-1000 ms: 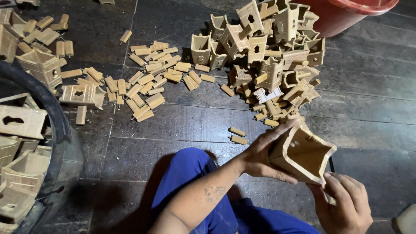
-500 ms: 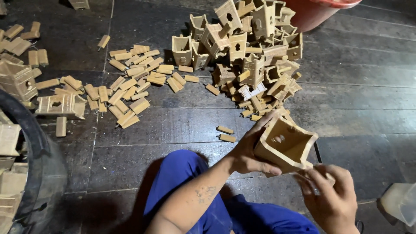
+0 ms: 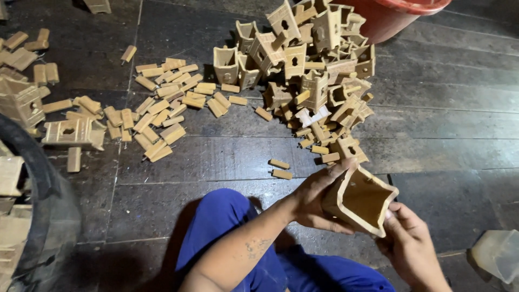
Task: The person sits on the floor and assembles small wooden components into a box-like structure. They pick up a hollow wooden frame, insert small rectangular wooden pieces into slots on its sides, and then place the completed unit into a large black tub. This process is repeated multiple times.
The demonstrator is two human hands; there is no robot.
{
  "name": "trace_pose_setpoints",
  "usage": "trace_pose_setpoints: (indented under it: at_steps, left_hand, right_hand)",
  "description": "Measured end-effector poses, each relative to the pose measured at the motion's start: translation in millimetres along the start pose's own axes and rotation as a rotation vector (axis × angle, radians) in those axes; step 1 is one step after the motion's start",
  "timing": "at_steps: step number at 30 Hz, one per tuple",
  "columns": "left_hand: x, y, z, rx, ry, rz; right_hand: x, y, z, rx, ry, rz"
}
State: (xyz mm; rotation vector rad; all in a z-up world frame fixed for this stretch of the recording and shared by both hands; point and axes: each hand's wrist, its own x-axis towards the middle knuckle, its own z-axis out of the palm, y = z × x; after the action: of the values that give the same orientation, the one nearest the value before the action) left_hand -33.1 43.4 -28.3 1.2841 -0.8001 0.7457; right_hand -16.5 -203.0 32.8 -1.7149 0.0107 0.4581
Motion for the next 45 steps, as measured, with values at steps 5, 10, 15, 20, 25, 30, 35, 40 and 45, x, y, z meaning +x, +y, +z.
trace_pose_setpoints:
  at_steps: [5,10,15,20,25,30,35,40,45]
  left_hand:
    - [-2.9,2.1,-3.0,-0.112,0.055,-0.078]
    - [-1.7,9.6,-6.4,-0.101,0.065,-0.169]
    - [-13.4,-4.7,-1.7,-0.011,0.052,-0.080]
    - [-2.8,13.3,-9.0,-0.026,0.053,-0.133]
    - [-0.4,10.8,-13.7,-0.189,0.116,-0.206]
    - [-5.8,5.3,-13.9,-0.155,0.121,-0.294]
    - [-10.8,-1.6,-13.5,-0.122,-0.009,-0.179]
    - [-7.1,-6.1,-11.1,-0.175,0.049,-0.210]
    - [5.4,19.2,-24.1,-0.306,0.157,-0.414]
  right_hand:
    - [-23.3,-23.4,6.8,-0.878,0.043,-0.761]
    - [-20.0,-19.6,15.5,-1.105,0.069,-1.090]
    - [-1.0,19.7,-4.1,-0.306,0.110,-0.225]
    - [-1.6,8.7,10.7,-0.278,0.093,-0.318]
    - [-4.7,0.9,22.6,-1.035,0.230,-1.098]
    - [-7.3,1.4,35.1,-1.065,0.212,-1.268]
    - [1.4,9.6,20.0,-0.219,0.126,-0.060]
    - [-13.2,-12.0,26.9,-0.498,0.095,-0.438]
    - [-2.7,0.1,7.0,-1.176,0.183,-1.197]
